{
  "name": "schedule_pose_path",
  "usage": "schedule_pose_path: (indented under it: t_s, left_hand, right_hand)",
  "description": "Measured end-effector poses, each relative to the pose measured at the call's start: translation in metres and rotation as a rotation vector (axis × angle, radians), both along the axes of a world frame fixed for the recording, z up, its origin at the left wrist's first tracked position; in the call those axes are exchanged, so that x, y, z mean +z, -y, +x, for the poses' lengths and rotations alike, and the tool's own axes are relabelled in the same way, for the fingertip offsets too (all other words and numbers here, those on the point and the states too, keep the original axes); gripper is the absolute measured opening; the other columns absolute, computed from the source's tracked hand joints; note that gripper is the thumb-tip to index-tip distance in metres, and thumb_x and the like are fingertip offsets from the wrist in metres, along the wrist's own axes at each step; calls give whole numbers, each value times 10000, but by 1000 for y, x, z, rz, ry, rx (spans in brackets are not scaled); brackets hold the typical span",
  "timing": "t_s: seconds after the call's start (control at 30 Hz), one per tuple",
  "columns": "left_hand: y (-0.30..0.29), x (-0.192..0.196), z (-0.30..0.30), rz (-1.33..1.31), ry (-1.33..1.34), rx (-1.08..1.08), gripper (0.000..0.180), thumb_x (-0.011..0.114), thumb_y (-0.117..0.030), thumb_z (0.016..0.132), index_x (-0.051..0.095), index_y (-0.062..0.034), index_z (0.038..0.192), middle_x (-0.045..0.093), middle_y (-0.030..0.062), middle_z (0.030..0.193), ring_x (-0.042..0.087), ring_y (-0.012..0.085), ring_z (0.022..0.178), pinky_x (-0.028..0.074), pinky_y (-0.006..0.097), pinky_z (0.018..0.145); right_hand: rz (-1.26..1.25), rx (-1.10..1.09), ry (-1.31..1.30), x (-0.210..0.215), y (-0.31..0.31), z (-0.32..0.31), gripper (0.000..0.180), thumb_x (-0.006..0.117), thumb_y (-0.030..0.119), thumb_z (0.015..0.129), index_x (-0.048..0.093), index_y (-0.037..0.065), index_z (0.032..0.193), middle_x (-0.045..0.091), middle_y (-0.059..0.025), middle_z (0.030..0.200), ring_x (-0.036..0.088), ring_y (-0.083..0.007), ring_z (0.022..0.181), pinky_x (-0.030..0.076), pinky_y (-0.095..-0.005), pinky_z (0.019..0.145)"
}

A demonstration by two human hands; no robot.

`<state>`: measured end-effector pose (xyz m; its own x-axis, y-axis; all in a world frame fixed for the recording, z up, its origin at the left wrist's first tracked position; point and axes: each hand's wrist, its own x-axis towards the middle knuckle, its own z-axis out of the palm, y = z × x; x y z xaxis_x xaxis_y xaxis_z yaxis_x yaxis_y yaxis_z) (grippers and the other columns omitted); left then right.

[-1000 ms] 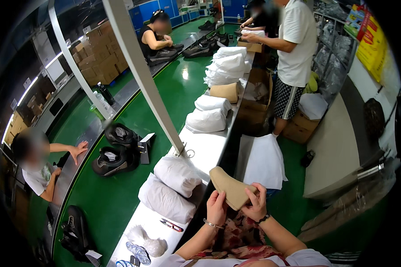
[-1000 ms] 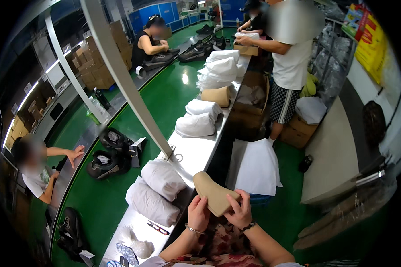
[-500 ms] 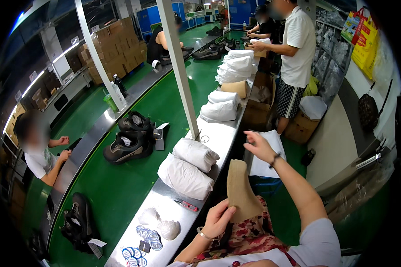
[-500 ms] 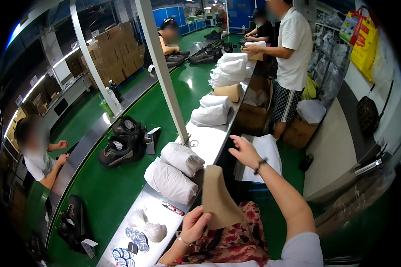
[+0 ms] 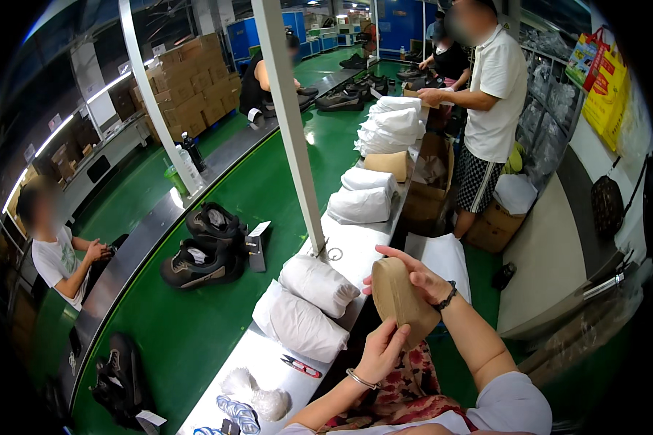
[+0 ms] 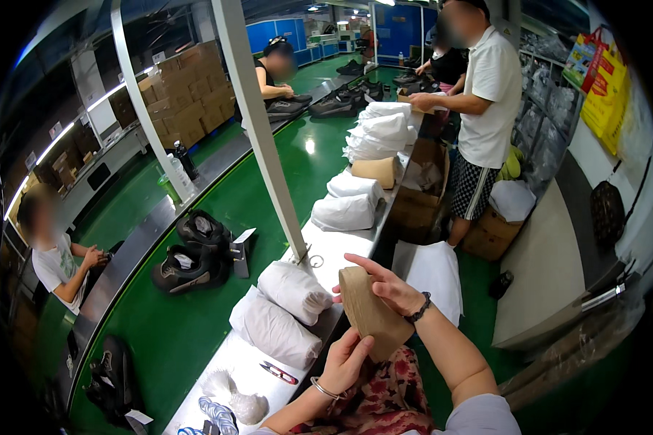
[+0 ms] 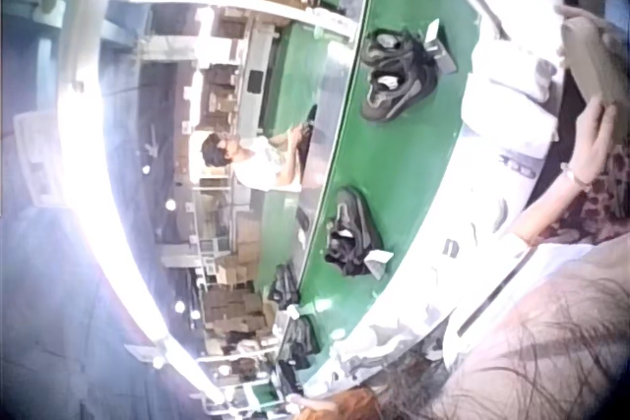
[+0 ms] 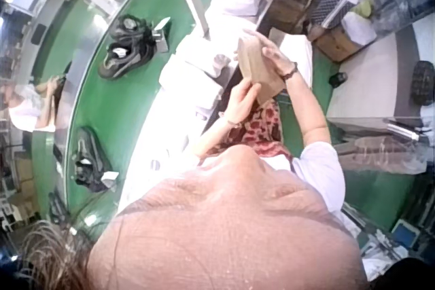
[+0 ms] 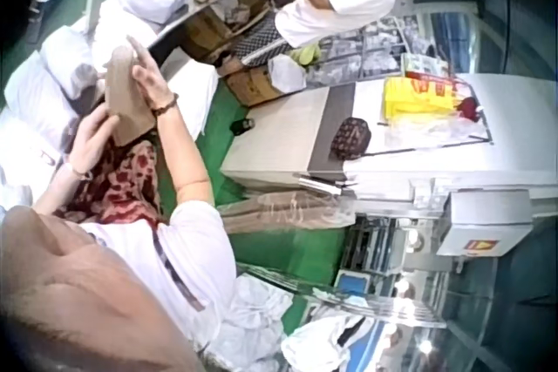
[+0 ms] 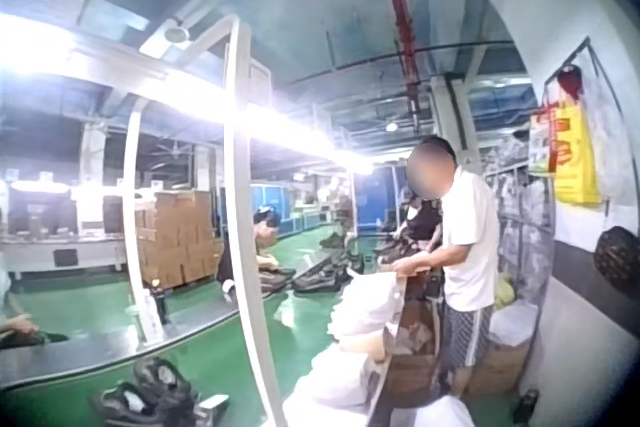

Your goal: The person picks up a brown shoe component, places it onto a piece of white paper, and wraps the paper around the component, repeating this process for multiple items.

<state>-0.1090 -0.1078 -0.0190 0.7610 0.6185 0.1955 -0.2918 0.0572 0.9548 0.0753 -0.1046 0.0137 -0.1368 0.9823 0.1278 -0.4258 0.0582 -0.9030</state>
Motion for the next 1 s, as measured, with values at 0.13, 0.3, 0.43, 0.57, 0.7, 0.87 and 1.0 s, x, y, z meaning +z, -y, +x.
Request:
schedule_pose_path:
  t_s: [0.13, 0.3, 0.43, 0.57, 0.7, 0.87, 1.0]
  left_hand:
    - [-10, -2, -4, 5, -57, 40, 190, 492, -162, 922, 534, 21, 951, 481, 14, 716, 415, 78, 637, 378, 225, 575]
    - [-4, -19, -4, 43, -59, 91, 199, 489, -171, 925, 530, 23, 950, 460, 21, 678, 398, 75, 629, 369, 224, 558]
    - [3, -49, -6, 56, -135, 57, 211, 497, -170, 920, 463, 9, 813, 390, 24, 639, 348, 74, 609, 341, 234, 522]
    - [-5, -52, -6, -2, -223, -5, 228, 502, -169, 919, 437, -4, 776, 357, 18, 634, 333, 74, 607, 329, 235, 518]
    - [-12, -59, 1, 3, -239, -18, 216, 504, -173, 920, 449, -3, 798, 361, -2, 661, 332, 60, 639, 333, 221, 541]
    - [-19, -73, 2, -34, -273, -63, 213, 506, -185, 921, 464, -5, 814, 368, -12, 683, 339, 58, 662, 340, 215, 566]
    - [-24, -76, 5, -111, -301, -128, 191, 499, -173, 920, 545, 7, 965, 495, -21, 822, 426, 45, 779, 371, 190, 682]
  right_hand:
    - [65, -117, 123, -11, 6, -6, 1040, 721, 538, 658, 155, 100, 1413, 478, -194, 1234, 476, -314, 1163, 392, -422, 961]
    - [13, -146, 81, -28, -19, 29, 754, 531, 489, 850, 223, 59, 1387, 495, -130, 1196, 494, -223, 1120, 408, -359, 943]
    - [-90, -562, 1437, -55, -106, 103, 479, 475, 156, 824, 387, 113, 1292, 617, -192, 852, 618, -302, 796, 471, -391, 700]
    - [-195, -784, 1717, -51, -171, 121, 403, 433, 112, 812, 448, 116, 1214, 623, -200, 951, 602, -351, 890, 471, -442, 730]
    - [-465, -668, 1886, -58, -207, 141, 358, 417, 131, 808, 490, 111, 1158, 618, -218, 959, 604, -349, 913, 476, -452, 749]
    - [-435, -740, 1887, -60, -217, 157, 279, 499, 205, 779, 540, 85, 1027, 637, -182, 908, 616, -339, 868, 478, -445, 760]
    - [-415, -766, 1856, -53, -216, 164, 303, 551, 268, 760, 551, 81, 998, 638, -171, 904, 614, -337, 874, 479, -444, 757]
